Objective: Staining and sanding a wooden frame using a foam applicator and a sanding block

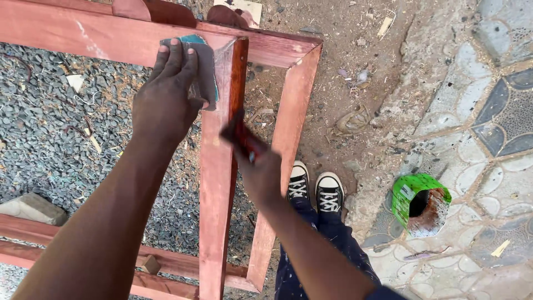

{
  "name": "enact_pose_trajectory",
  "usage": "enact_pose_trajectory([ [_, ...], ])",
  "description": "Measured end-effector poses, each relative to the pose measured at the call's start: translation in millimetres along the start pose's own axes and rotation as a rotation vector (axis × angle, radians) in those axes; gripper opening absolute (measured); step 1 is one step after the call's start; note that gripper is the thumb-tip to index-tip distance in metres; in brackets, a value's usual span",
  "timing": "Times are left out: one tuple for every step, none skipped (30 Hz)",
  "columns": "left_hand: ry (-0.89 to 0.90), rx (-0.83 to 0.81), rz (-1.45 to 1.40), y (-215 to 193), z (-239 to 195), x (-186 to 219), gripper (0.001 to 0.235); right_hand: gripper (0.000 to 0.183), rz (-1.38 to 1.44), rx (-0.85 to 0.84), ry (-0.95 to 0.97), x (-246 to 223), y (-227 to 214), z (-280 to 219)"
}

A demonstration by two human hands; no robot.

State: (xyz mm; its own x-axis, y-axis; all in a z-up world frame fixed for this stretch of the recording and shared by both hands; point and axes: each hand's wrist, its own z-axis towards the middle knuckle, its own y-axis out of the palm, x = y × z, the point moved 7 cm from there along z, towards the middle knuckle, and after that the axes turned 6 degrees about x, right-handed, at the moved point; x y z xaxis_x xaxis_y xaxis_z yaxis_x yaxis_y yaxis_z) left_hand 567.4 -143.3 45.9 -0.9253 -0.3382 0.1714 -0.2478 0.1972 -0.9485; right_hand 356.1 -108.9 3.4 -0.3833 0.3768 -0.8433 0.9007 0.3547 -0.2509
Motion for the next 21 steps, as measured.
enact_pose_trajectory([
  [0.007, -0.023, 0.016, -2.0, 4.0, -0.2, 0.092, 0.04, 0.061, -0.008, -0.005, 10.8, 0.0, -24.0],
  [0.014, -0.047, 0.032, -3.5, 7.8, -0.2, 0.092, 0.037, 0.122, -0.015, -0.011, 21.9, -0.2, -48.1],
  [0.015, -0.051, 0.032, -1.3, 10.3, -2.6, 0.092, 0.037, 0.123, -0.014, -0.007, 23.4, 2.1, -46.6],
  [0.068, 0.0, 0.049, -2.7, 13.0, -1.5, 0.094, 0.027, 0.193, 0.033, 0.034, 27.4, 1.5, -44.9],
  [0.118, 0.05, 0.068, -5.0, 14.0, -1.5, 0.096, 0.024, 0.265, 0.078, 0.076, 31.2, 2.0, -44.6],
  [0.117, 0.046, 0.071, -4.3, 13.0, 0.5, 0.096, 0.024, 0.267, 0.076, 0.08, 24.4, 3.5, -32.8],
  [0.099, 0.037, 0.054, -2.8, 13.8, 1.7, 0.098, 0.017, 0.176, 0.084, 0.024, 14.0, 3.7, -19.6],
  [0.081, 0.029, 0.037, -1.5, 14.6, 2.7, 0.1, 0.014, 0.085, 0.092, -0.033, 3.5, 4.3, -6.4],
  [0.085, 0.027, 0.035, 0.7, 16.6, 2.1, 0.1, 0.014, 0.085, 0.096, -0.031, -3.8, 5.9, 18.4],
  [0.09, 0.024, 0.008, 2.5, 18.3, 1.4, 0.098, 0.015, 0.136, 0.147, -0.076, -14.4, 4.0, 42.7],
  [0.09, 0.021, -0.017, 3.7, 18.0, -0.7, 0.096, 0.017, 0.188, 0.193, -0.121, -25.0, 3.1, 65.2],
  [0.089, 0.018, -0.018, 4.6, 18.2, -2.0, 0.096, 0.017, 0.188, 0.193, -0.119, -37.4, 3.1, 88.4],
  [0.08, 0.03, -0.006, 5.3, 19.5, -2.7, 0.099, 0.015, 0.244, 0.19, -0.153, -52.1, 1.1, 112.3],
  [0.07, 0.041, 0.005, 5.6, 20.9, -3.3, 0.103, 0.014, 0.301, 0.186, -0.188, -67.2, -1.0, 136.1],
  [0.067, 0.041, 0.001, 8.4, 21.6, -3.7, 0.103, 0.014, 0.297, 0.183, -0.188, -61.0, -3.2, 131.3],
  [0.064, 0.045, 0.022, 10.7, 22.3, -3.9, 0.102, 0.014, 0.38, 0.112, -0.191, -56.2, -1.8, 126.5],
  [0.062, 0.048, 0.046, 11.9, 23.3, -4.2, 0.1, 0.017, 0.466, 0.04, -0.193, -52.0, -0.2, 121.6],
  [0.058, 0.048, 0.046, 8.0, 21.5, -3.2, 0.1, 0.017, 0.466, 0.037, -0.193, -37.7, 0.2, 95.5],
  [0.055, 0.035, -0.022, 4.5, 22.2, -2.4, 0.099, 0.022, 0.565, 0.021, -0.04, -14.4, 4.2, 72.9],
  [0.051, 0.021, -0.091, 1.3, 23.4, -1.2, 0.097, 0.028, 0.661, 0.005, 0.114, 9.0, 9.1, 49.3],
  [0.055, 0.026, -0.089, -0.4, 26.3, -0.4, 0.097, 0.028, 0.664, 0.006, 0.108, 25.2, 8.0, 23.1],
])
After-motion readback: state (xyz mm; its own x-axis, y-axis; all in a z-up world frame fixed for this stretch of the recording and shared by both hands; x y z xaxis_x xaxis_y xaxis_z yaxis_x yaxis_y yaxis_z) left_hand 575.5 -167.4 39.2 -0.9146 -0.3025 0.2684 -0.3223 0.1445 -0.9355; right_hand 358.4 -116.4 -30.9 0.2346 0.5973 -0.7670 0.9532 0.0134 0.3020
